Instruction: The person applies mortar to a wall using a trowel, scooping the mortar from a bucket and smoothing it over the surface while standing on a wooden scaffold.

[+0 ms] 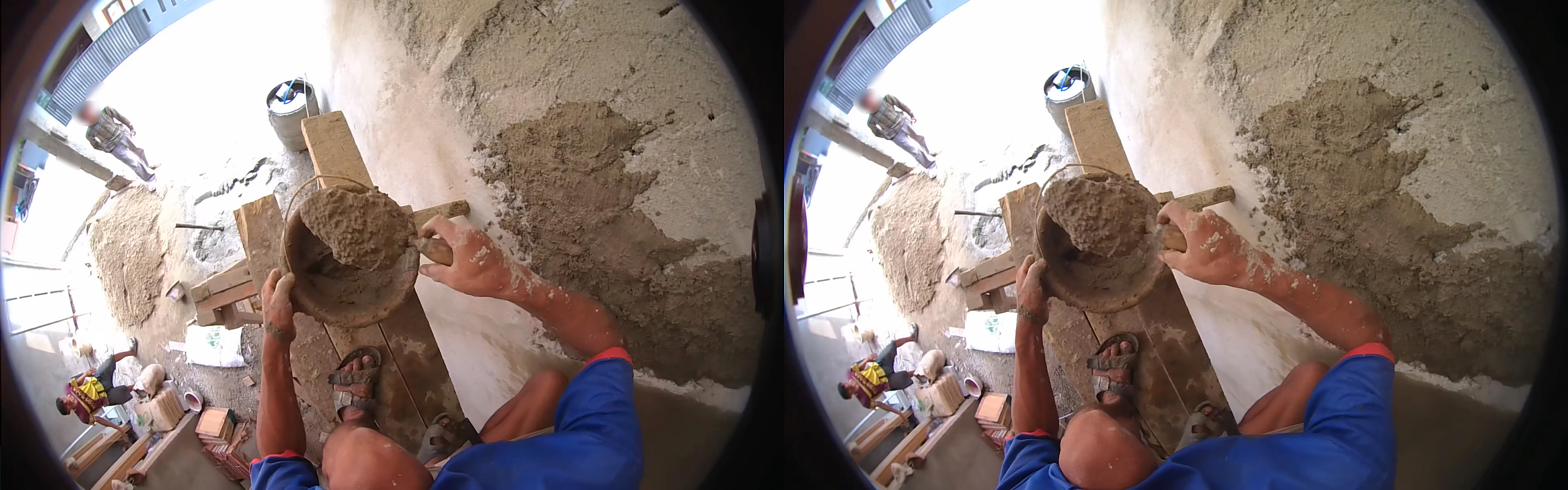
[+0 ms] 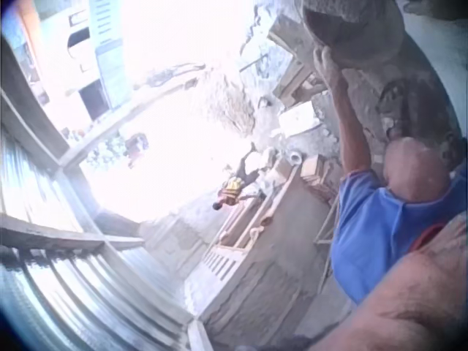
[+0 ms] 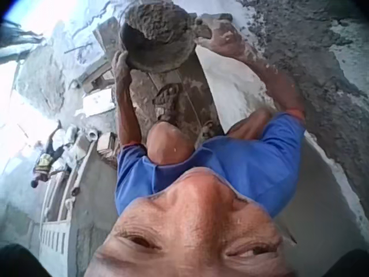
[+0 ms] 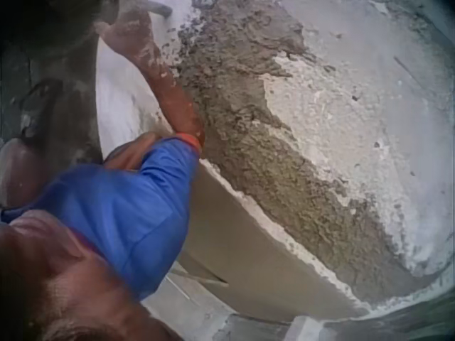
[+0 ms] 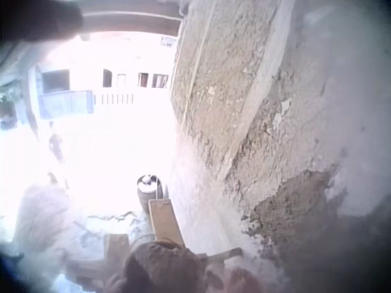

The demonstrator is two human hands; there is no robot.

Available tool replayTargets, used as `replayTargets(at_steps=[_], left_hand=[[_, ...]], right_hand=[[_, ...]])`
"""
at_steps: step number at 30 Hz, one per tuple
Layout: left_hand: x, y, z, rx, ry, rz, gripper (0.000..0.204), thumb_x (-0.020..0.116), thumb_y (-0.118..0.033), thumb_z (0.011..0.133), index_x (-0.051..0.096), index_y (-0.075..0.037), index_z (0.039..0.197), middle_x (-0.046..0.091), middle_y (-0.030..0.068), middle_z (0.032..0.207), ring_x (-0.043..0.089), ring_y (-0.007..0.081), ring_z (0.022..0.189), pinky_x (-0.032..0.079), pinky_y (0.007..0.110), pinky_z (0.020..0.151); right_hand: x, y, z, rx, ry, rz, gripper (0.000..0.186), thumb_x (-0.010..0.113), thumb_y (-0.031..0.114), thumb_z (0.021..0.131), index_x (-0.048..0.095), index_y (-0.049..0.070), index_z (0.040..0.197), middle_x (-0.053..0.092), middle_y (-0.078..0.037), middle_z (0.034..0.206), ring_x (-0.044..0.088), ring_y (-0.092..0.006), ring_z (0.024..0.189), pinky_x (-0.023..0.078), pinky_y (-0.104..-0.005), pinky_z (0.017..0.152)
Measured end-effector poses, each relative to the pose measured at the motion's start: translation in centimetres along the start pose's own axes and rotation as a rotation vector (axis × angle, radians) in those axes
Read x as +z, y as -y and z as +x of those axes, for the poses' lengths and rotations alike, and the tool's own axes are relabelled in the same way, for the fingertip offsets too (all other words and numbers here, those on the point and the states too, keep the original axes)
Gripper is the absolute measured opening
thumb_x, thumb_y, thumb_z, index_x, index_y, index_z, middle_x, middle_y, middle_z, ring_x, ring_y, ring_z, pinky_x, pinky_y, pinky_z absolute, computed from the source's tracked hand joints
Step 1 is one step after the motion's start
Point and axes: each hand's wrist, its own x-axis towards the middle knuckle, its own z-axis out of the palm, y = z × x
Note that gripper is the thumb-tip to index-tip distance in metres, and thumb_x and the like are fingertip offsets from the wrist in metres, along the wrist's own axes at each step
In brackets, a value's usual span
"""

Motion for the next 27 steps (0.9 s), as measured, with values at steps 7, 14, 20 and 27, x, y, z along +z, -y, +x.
replayTargets(at_steps=[7, 14, 20, 27], left_hand=[[-2.4, 0.3, -0.6, -0.004, 0.044, -0.012, 0.024, 0.051, -0.02, 0.091, 0.057, -0.003, 0.107, 0.061, 0.005, 0.096, 0.061, 0.0152, 0.084, 0.053, 0.029, 0.071], [0.6, -0.9, -0.7, -0.035, 0.003, -0.029, 0.014, 0.053, -0.021, 0.091, 0.052, -0.008, 0.088, 0.05, -0.0019, 0.08, 0.047, 0.0075, 0.068, 0.043, 0.023, 0.055], [-2.6, 0.9, 0.2, -0.023, 0.037, 0.036, 0.041, 0.054, -0.027, 0.092, 0.05, 0.001, 0.121, 0.059, 0.0091, 0.106, 0.059, 0.0181, 0.094, 0.052, 0.031, 0.079], [-1.4, 0.6, -0.5, -0.091, -0.031, 0.002, 0.073, 0.058, -0.03, 0.092, 0.023, 0.003, 0.147, 0.048, 0.0179, 0.133, 0.051, 0.0277, 0.119, 0.046, 0.037, 0.096]], right_hand=[[-7.9, 2.1, 0.9, 0.088, 0.131, 0.178, 0.041, 0.074, 0.015, 0.077, 0.059, 0.001, 0.112, 0.06, -0.008, 0.088, 0.059, -0.0154, 0.075, 0.048, -0.032, 0.066], [-14.6, -12.6, 2.6, 0.611, -0.522, -0.143, 0.029, 0.055, 0.018, 0.095, 0.06, 0.001, 0.118, 0.064, -0.013, 0.086, 0.056, -0.0149, 0.058, 0.047, -0.0265, 0.043], [-19.1, -5.6, -2.3, 0.389, -0.637, -0.24, 0.038, 0.059, 0.021, 0.093, 0.055, -0.003, 0.123, 0.063, -0.015, 0.097, 0.061, -0.0187, 0.068, 0.055, -0.0315, 0.056], [-4.7, -12.5, -4.8, 0.511, -0.232, -0.124, 0.041, 0.066, 0.02, 0.084, 0.056, -0.001, 0.117, 0.066, -0.02, 0.095, 0.065, -0.0325, 0.086, 0.052, -0.0435, 0.076]])
